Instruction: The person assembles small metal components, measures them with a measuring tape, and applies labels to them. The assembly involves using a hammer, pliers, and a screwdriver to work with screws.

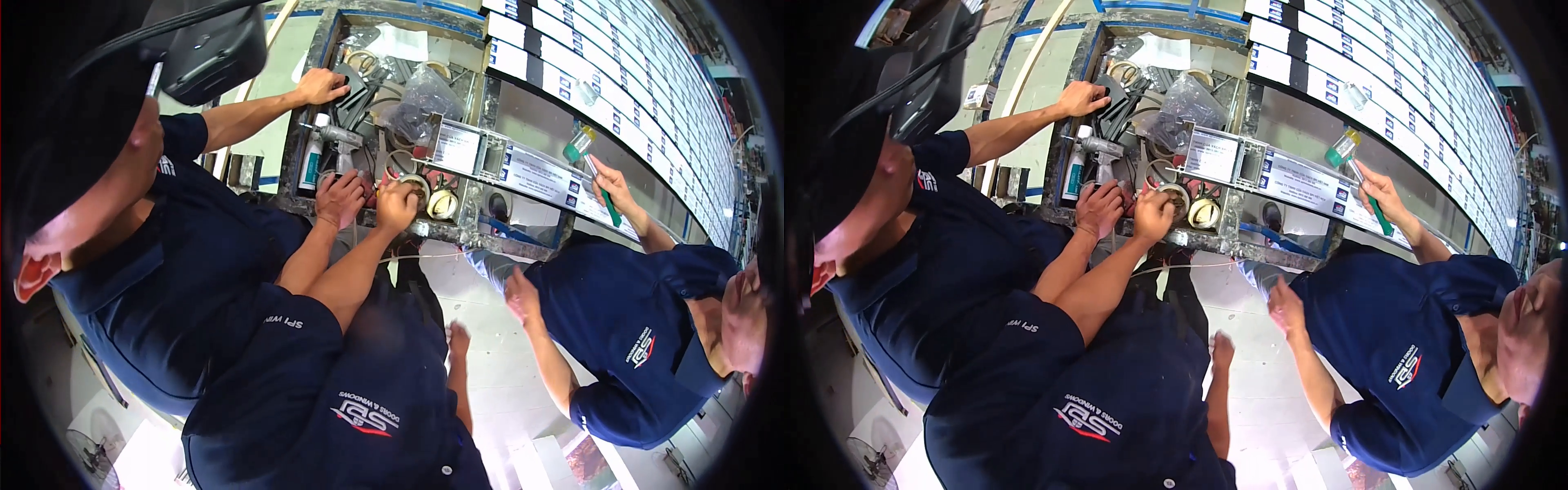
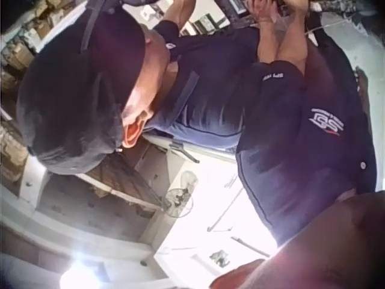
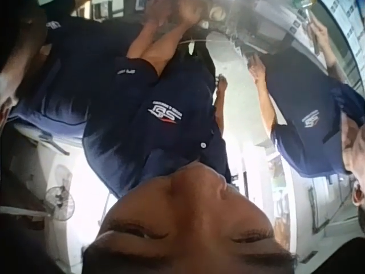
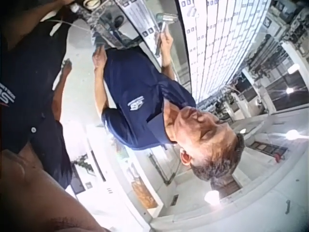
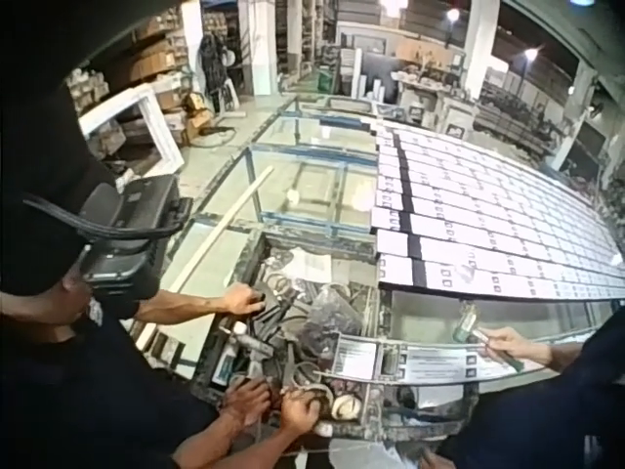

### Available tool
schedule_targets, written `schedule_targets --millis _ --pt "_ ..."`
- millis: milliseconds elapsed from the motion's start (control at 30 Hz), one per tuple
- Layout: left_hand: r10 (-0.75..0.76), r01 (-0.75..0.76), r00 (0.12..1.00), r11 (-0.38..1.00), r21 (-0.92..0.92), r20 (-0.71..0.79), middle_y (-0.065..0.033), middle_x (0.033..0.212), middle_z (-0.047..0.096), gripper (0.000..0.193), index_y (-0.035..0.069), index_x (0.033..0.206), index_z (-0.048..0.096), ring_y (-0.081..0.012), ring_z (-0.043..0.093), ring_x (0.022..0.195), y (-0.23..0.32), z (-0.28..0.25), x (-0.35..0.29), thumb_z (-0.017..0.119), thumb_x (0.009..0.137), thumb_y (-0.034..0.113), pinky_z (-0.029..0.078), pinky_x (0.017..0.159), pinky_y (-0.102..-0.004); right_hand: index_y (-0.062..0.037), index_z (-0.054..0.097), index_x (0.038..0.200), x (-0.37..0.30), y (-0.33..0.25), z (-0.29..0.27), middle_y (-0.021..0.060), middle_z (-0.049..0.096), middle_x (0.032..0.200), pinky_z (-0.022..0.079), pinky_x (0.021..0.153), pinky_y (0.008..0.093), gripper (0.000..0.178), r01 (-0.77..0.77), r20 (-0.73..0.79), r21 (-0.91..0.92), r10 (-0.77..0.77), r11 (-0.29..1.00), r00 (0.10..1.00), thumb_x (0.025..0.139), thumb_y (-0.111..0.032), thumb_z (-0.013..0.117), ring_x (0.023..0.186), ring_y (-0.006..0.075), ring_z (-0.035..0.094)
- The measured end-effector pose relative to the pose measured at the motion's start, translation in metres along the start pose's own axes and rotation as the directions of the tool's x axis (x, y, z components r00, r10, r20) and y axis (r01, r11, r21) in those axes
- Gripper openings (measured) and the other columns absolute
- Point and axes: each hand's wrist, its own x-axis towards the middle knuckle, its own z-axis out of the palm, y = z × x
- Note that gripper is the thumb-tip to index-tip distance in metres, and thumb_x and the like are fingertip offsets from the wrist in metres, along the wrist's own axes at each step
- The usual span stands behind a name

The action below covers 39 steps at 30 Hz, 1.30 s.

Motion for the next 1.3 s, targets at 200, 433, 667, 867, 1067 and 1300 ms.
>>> schedule_targets --millis 200,433,667,867,1067,1300 --pt "-0.392 0.282 0.877 0.889 -0.361 -0.28 -0.0199 0.096 0.075 0.028 0.001 0.108 0.077 -0.0375 0.072 0.092 -0.006 0.004 0.083 0.071 0.094 0.025 0.056 0.086 -0.0461 -0.0168 0.06 0.109 0.132 -0.02 -0.186 0.0029 0.061 0.092 0.041 0.067 0.0357 0.015 -0.701 0.798 0.411 0.141 0.583 0.586 0.107 -0.028 0.051 0.081 0.0185 0.057" --pt "-0.211 0.254 0.963 0.92 0.298 -0.168 -0.0224 0.132 0.068 0.066 0.007 0.135 0.066 -0.0419 0.065 0.12 -0.014 -0.005 0.213 0.072 0.092 0.057 0.043 0.111 -0.0558 -0.0204 0.055 0.147 0.108 -0.047 -0.238 0.0049 0.062 0.092 0.047 0.062 0.0367 0.045 -0.759 0.865 0.244 0.219 0.603 0.452 0.103 -0.032 0.057 0.074 0.0195 0.06" --pt "-0.625 0.379 0.693 0.74 0.555 0.36 -0.0165 0.143 0.067 0.071 0.02 0.145 0.064 -0.0403 0.061 0.134 -0.04 0.002 0.24 0.078 0.086 0.058 0.041 0.112 -0.0656 -0.0189 0.046 0.158 0.105 -0.376 -0.225 0.0039 0.062 0.086 0.047 0.06 0.0328 0.056 0.135 0.936 -0.276 0.234 0.952 0.262 0.103 -0.023 0.059 0.066 0.0152 0.058" --pt "-0.493 0.345 0.842 0.804 0.485 0.218 -0.0204 0.117 0.077 0.045 0.012 0.122 0.077 -0.0416 0.072 0.113 -0.041 -0.017 0.258 0.08 0.087 0.04 0.057 0.096 -0.0498 -0.0136 0.029 0.169 0.096 -0.475 -0.14 0.001 0.058 0.076 0.045 0.055 0.0268 0.071 0.609 0.963 -0.269 0.224 0.746 0.151 0.103 -0.004 0.055 0.057 0.008 0.053" --pt "-0.518 0.462 0.851 0.816 0.348 0.083 -0.0184 0.098 0.079 0.052 0.001 0.115 0.078 -0.0314 0.077 0.092 -0.069 -0.087 0.307 0.083 0.086 0.044 0.058 0.081 -0.0453 -0.0196 0.024 0.171 0.089 -0.421 -0.024 0.0036 0.059 0.083 0.049 0.052 0.0275 0.074 0.159 0.925 -0.099 0.032 0.982 0.379 0.106 -0.003 0.056 0.059 0.0114 0.056" --pt "-0.471 0.436 0.882 0.822 -0.366 -0.007 -0.0046 0.095 0.073 0.042 -0.004 0.117 0.072 -0.0148 0.066 0.081 -0.105 -0.092 0.29 0.086 0.086 0.021 0.054 0.071 -0.0332 -0.0137 0.02 0.171 0.101 -0.392 0.013 0.0043 0.065 0.092 0.054 0.057 0.0298 0.081 0.281 0.805 -0.027 -0.145 0.959 0.575 0.103 -0.014 0.065 0.065 0.0119 0.061"
